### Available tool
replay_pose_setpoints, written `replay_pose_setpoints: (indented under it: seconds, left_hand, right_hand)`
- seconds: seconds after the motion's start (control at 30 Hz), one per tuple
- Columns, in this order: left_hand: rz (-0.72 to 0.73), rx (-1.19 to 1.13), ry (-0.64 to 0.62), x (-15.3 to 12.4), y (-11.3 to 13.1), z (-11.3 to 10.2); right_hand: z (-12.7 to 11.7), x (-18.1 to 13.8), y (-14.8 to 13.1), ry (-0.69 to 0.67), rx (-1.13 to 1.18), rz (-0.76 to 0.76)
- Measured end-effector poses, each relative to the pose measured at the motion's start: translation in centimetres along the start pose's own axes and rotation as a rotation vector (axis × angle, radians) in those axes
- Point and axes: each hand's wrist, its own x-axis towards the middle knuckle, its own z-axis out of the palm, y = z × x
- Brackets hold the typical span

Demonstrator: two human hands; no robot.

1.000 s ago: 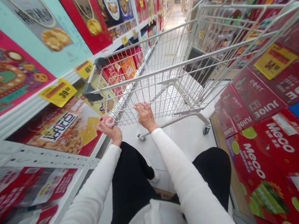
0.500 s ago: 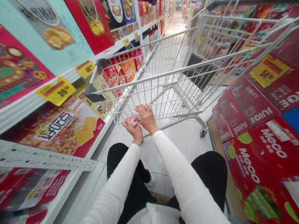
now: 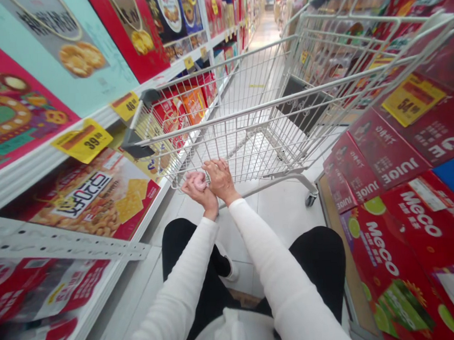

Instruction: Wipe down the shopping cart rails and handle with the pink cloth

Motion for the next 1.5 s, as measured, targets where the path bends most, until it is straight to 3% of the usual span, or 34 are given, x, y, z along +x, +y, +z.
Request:
replay_pose_setpoints:
  seconds: [0.1, 0.27, 0.33, 0.4, 0.53, 0.63, 0.7, 0.8, 0.87, 0.97, 1.07, 1.13, 1.2, 1.3, 1.37, 1.43, 1.5]
  left_hand:
    - [0.051, -0.031, -0.068, 0.0, 0.2, -0.7]
    - [0.023, 0.094, 0.257, 7.2, -0.1, -4.3]
    - [0.009, 0.086, 0.273, 9.0, 0.5, -4.5]
    - [0.027, 0.069, 0.235, 8.6, 1.5, -3.8]
    - [0.150, 0.020, 0.094, 4.4, 3.9, -1.5]
    - [0.168, -0.009, -0.014, 3.6, 4.7, -1.5]
    - [0.105, 0.004, 0.093, 5.5, 4.6, -2.5]
    - [-0.001, 0.031, 0.368, 9.4, 4.2, -3.7]
    - [-0.018, 0.024, 0.435, 10.5, 4.4, -3.5]
    - [0.065, -0.009, 0.360, 8.2, 5.4, -1.8]
    - [0.245, -0.015, 0.144, 4.2, 6.7, 0.0]
    - [0.323, -0.014, 0.047, 3.3, 7.2, 0.4]
    - [0.305, -0.007, 0.115, 4.7, 7.3, -0.4]
    - [0.173, 0.011, 0.356, 9.1, 7.0, -2.7]
    - [0.135, -0.002, 0.409, 11.2, 7.0, -3.8]
    - [0.163, -0.010, 0.368, 11.4, 7.5, -3.8]
    - [0.244, 0.006, 0.220, 9.9, 8.3, -2.9]
  right_hand:
    - [0.0, -0.1, 0.3, 0.005, -0.002, -0.011]
    - [0.2, -0.1, 0.2, -0.025, -0.009, 0.016]
    - [0.5, -0.1, -0.1, -0.013, -0.005, 0.037]
    - [0.6, -0.1, -0.3, 0.016, -0.001, 0.050]
    - [0.7, -0.1, -0.3, 0.066, 0.002, 0.032]
    - [0.6, -0.2, -0.1, 0.077, -0.012, -0.003]
    - [0.5, -0.3, 0.1, 0.066, -0.018, -0.015]
    - [0.7, -0.4, 0.0, 0.048, -0.026, -0.011]
    - [0.9, -0.5, 0.0, 0.064, -0.033, -0.008]
    - [1.2, -0.6, 0.1, 0.088, -0.035, -0.017]
    - [1.3, -0.7, 0.5, 0.061, -0.047, -0.006]
    - [1.2, -0.7, 0.6, 0.046, -0.059, -0.003]
    - [0.9, -0.7, 0.6, 0.051, -0.060, -0.023]
    - [0.7, -0.6, 0.2, 0.069, -0.057, -0.046]
    - [0.8, -0.6, 0.0, 0.068, -0.050, -0.029]
    - [1.0, -0.5, -0.2, 0.063, -0.033, -0.010]
    - [1.0, -0.5, -0.2, 0.061, -0.018, 0.005]
